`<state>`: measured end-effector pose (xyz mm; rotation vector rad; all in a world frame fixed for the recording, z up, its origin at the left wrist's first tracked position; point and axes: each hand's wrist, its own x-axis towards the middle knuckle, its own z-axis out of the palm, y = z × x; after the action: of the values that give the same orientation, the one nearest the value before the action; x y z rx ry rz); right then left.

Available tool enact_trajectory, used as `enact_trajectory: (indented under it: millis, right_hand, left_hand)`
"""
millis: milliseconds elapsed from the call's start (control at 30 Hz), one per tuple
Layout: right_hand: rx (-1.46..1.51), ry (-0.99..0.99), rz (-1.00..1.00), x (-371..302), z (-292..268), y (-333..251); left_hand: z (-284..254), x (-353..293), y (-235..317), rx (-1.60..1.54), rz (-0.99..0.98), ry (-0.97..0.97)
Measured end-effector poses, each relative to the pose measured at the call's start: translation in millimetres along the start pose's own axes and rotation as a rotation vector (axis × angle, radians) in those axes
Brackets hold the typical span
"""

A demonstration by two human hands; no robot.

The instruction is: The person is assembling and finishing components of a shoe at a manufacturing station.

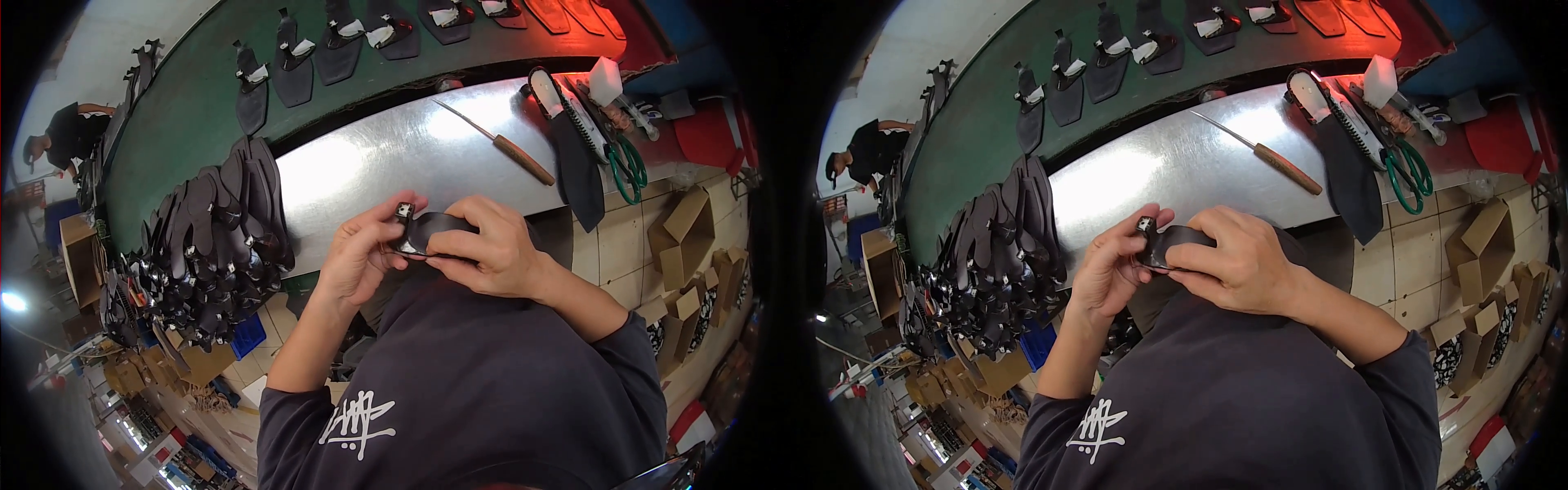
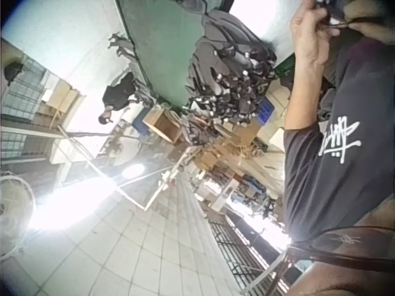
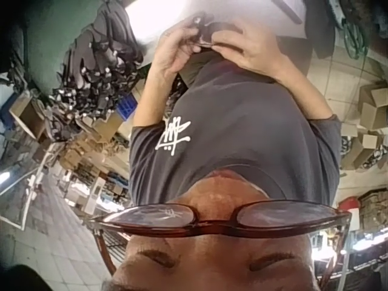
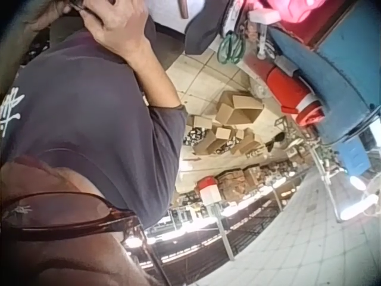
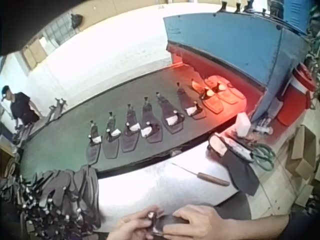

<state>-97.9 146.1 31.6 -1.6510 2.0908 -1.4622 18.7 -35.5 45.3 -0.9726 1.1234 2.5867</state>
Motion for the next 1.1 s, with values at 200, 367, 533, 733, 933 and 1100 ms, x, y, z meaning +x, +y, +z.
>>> enact_trajectory:
  millis: [200,367,533,733,933,1100]
  right_hand:
    - [0.101,0.044,0.169,5,-2,-2]
    - [0.095,-0.054,0.223,0,-4,7]
    - [0.031,0.015,0.18,-2,4,5]
    - [0.053,0.041,0.184,-6,8,0]
    - [0.051,0.062,0.222,-7,10,-3]
    - [0.055,0.041,0.25,-8,9,-1]
  left_hand:
    - [2,3,-8,0.12,0.202,0.044]
    - [-2,3,-11,0.198,0.091,0.005]
    - [7,5,-16,0.211,0.142,0.056]
    - [7,4,-22,0.315,0.107,0.081]
    - [8,2,-26,0.372,0.131,0.073]
    - [13,1,-28,0.374,0.168,0.084]
